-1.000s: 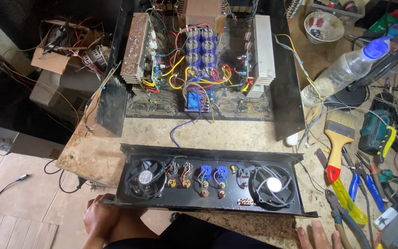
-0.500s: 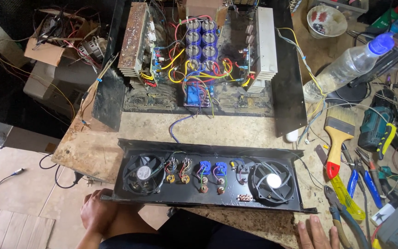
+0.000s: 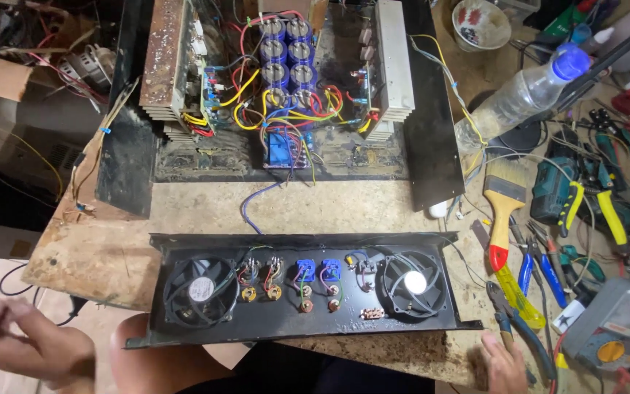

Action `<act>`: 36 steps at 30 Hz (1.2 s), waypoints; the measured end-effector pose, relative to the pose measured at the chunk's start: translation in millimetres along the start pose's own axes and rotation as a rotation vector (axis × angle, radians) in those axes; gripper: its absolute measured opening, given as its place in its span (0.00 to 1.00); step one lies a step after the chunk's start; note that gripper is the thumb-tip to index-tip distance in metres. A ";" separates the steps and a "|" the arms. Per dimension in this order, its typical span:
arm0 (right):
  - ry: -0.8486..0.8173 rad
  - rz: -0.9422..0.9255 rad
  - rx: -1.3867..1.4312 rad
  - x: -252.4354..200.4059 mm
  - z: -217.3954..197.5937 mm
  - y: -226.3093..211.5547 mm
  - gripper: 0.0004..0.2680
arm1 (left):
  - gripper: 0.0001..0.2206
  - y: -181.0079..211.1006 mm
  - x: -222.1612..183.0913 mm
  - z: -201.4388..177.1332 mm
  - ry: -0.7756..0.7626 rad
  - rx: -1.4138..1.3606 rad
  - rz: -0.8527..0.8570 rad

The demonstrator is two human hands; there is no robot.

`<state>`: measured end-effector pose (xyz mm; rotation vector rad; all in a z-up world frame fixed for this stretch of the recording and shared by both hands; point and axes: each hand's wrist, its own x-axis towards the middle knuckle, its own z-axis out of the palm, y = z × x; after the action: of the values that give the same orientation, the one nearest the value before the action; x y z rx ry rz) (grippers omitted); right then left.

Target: Repairing an electronic amplifier by unscrewing a fan panel, soldering internal connections, and managing wiring.

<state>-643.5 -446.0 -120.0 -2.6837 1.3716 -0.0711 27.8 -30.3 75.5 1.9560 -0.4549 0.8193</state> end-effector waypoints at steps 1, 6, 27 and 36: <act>0.001 -0.003 -0.016 37.9 -43.0 -75.3 0.22 | 0.05 -12.9 12.3 14.3 0.002 -0.006 -0.016; 0.484 -0.238 0.190 107.9 -272.8 -298.3 0.12 | 0.09 -20.7 69.5 85.4 -0.345 -0.324 0.028; 0.372 -0.648 -0.184 401.8 -267.3 -389.4 0.13 | 0.32 -23.1 92.9 88.1 -0.684 -0.151 0.046; 0.328 -0.667 -0.103 393.2 -272.2 -385.0 0.13 | 0.34 -11.6 93.4 77.7 -0.615 -0.219 -0.068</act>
<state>-130.5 -566.1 195.2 -3.1957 0.4733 -0.5323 128.9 -90.5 107.8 1.9767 -0.7940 0.0966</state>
